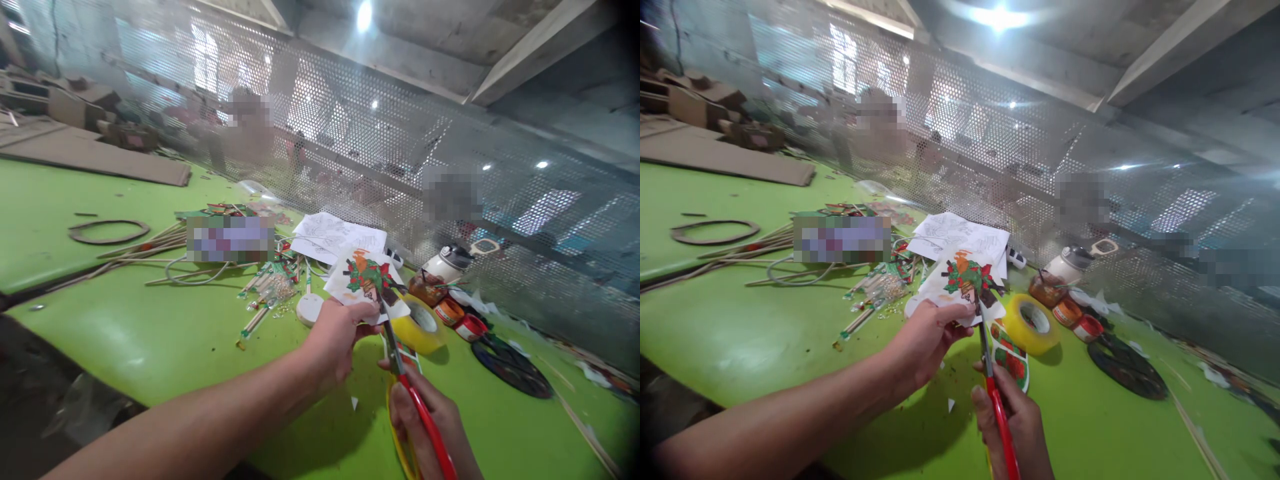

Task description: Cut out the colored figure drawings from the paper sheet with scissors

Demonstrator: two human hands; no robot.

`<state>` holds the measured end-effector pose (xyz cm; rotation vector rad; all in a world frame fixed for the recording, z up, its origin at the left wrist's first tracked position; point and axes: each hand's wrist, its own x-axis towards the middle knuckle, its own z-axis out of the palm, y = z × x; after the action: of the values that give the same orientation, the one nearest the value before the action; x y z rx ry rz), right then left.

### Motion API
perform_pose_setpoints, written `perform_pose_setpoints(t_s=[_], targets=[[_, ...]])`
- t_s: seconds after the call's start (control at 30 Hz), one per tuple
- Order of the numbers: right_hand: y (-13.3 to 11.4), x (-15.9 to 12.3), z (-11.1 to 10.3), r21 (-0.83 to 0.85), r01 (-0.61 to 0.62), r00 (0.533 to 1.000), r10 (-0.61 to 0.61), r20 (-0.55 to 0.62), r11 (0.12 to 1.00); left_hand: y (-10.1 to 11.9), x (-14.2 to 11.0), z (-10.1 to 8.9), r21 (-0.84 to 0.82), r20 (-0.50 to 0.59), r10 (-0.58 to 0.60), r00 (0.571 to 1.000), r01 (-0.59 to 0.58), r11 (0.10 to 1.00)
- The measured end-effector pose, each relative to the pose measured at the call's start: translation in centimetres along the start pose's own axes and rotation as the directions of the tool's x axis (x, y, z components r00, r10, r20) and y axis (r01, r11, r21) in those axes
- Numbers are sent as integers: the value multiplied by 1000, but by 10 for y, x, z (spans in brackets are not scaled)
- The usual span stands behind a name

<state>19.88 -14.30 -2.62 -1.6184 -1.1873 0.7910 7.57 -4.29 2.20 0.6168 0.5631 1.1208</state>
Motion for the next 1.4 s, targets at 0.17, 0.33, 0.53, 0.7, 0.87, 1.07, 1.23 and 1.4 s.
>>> perform_pose_setpoints(t_s=[0.17, 0.33, 0.53, 0.7, 0.87, 1.07, 1.23, 1.4], targets=[[-2, 0, 1, -20, 3, 1000, -3, -17, 1000, -1, 1, -2, 1, 8, -22, 1000, 22, 1000], [-2, 0, 0, -26, -6, 1000, 6, 5, 1000, 1, 2, -3, 27, -24, -56, 998, 57, 998], [-1, -1, 2, 1, 5, 1000, -5, -4, 1000, 0, 4, -3, 47, -70, -29, 997, 32, 998], [1, 0, 1, -3, 15, 1000, -15, -7, 1000, -2, 5, -3, 53, -73, 2, 997, 2, 999], [5, 2, -1, 17, -1, 1000, 0, 30, 1000, -2, 6, -4, 98, -88, 67, 994, -58, 994], [8, -1, -2, 64, -40, 993, 33, 112, 997, 8, 11, -7, 105, -75, 185, 980, -176, 979], [14, 3, -7, 4, 36, 995, -36, 94, 999, 17, 21, -16, 153, -23, 254, 967, -248, 957], [23, 17, -28, -95, 102, 985, -87, 151, 990, 24, 28, -22, 232, 79, 186, 979, -199, 952]])
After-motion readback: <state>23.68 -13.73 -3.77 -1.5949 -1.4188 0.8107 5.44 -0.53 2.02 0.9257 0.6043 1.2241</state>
